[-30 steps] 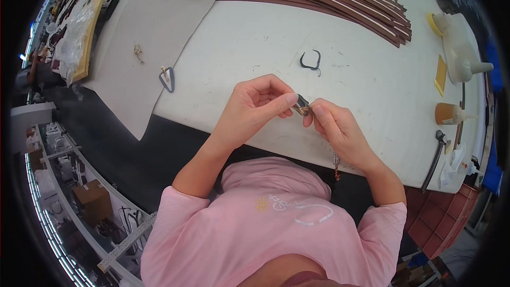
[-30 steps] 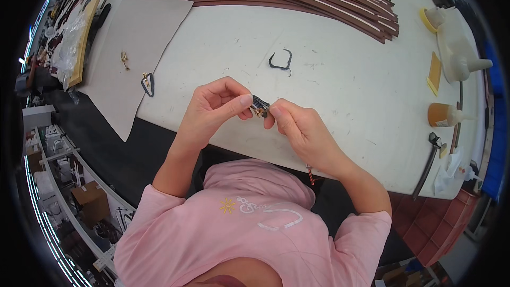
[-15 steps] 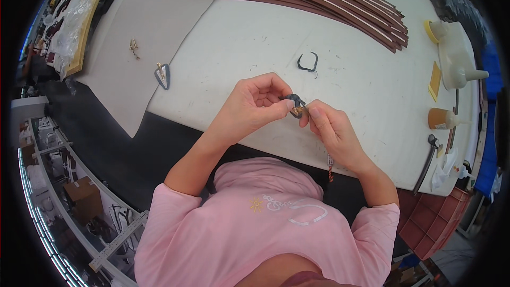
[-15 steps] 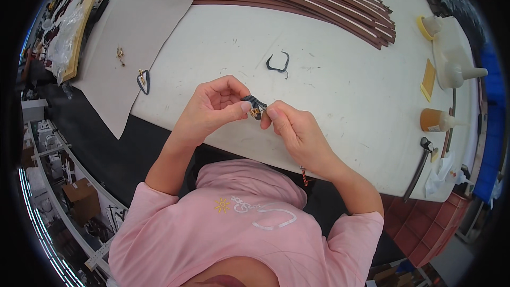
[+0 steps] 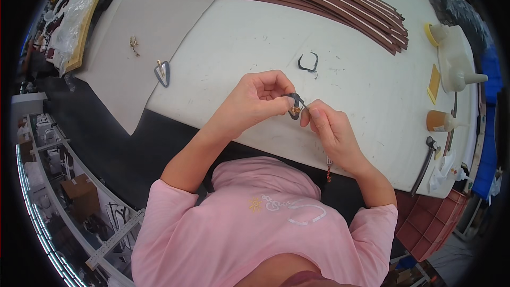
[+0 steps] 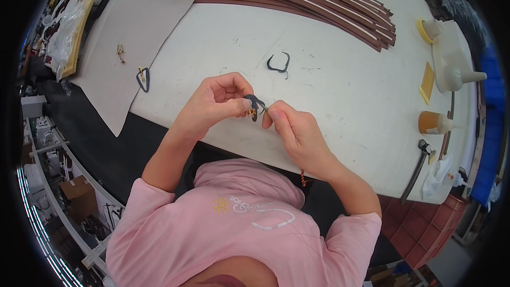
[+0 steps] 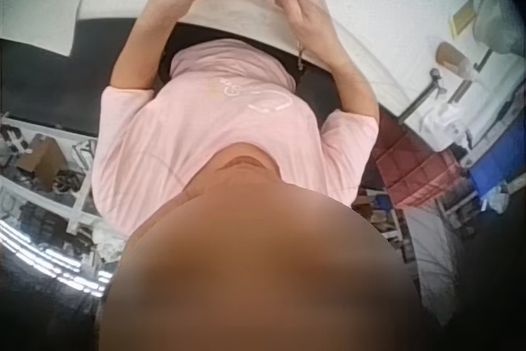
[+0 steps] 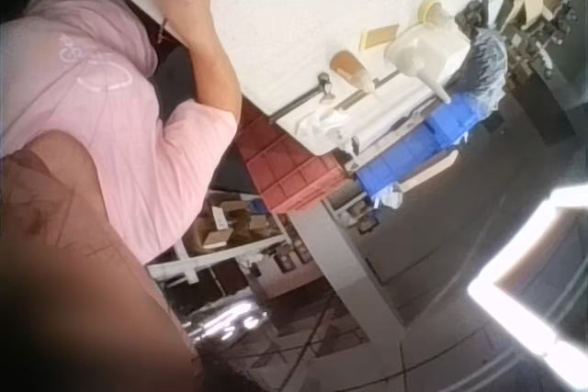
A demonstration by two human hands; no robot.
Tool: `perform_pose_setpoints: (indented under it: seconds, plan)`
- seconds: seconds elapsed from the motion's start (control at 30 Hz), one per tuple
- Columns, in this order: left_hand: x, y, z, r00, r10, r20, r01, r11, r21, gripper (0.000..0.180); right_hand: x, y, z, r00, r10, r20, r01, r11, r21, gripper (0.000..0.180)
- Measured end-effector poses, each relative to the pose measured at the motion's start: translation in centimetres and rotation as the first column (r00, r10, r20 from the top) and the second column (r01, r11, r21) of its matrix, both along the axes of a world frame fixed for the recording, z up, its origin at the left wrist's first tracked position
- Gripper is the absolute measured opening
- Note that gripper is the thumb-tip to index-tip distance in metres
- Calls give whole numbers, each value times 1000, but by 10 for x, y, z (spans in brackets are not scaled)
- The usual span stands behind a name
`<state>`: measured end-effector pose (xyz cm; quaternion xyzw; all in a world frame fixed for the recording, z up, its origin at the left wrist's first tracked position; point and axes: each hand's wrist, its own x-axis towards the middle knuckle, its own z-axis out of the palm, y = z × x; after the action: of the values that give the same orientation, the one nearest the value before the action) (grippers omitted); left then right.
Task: Attaching metal hardware hooks to small leather pieces using pliers and specialized assembly tools.
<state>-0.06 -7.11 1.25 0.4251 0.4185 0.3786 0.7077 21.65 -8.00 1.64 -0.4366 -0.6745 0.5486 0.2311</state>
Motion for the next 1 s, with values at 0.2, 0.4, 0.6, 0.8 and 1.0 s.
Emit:
perform_pose_setpoints:
  seconds: [0.2, 0.4, 0.6, 0.8, 1.0]
  plan:
    - [-9, 2, 9, 997, 77, 8, -77, 997, 3, 10, 3, -4, 4, 995, -35, -91, 26, 995, -96, 37]
    - [-2, -4, 15, 988, 137, -78, -126, 984, 129, 9, -3, -7, 8, 991, 9, -136, -22, 995, -93, 40]
    - [-6, -2, 13, 950, 257, -175, -193, 930, 313, 8, 10, 1, 8, 963, -199, -184, 163, 967, -193, 43]
    - [2, -5, 15, 956, 227, -188, -163, 938, 306, 8, 0, -2, 10, 986, -24, -162, 5, 993, -117, 43]
    - [6, -5, 13, 963, 198, -181, -142, 949, 281, 8, 1, -2, 9, 995, 6, -96, -19, 990, -139, 40]
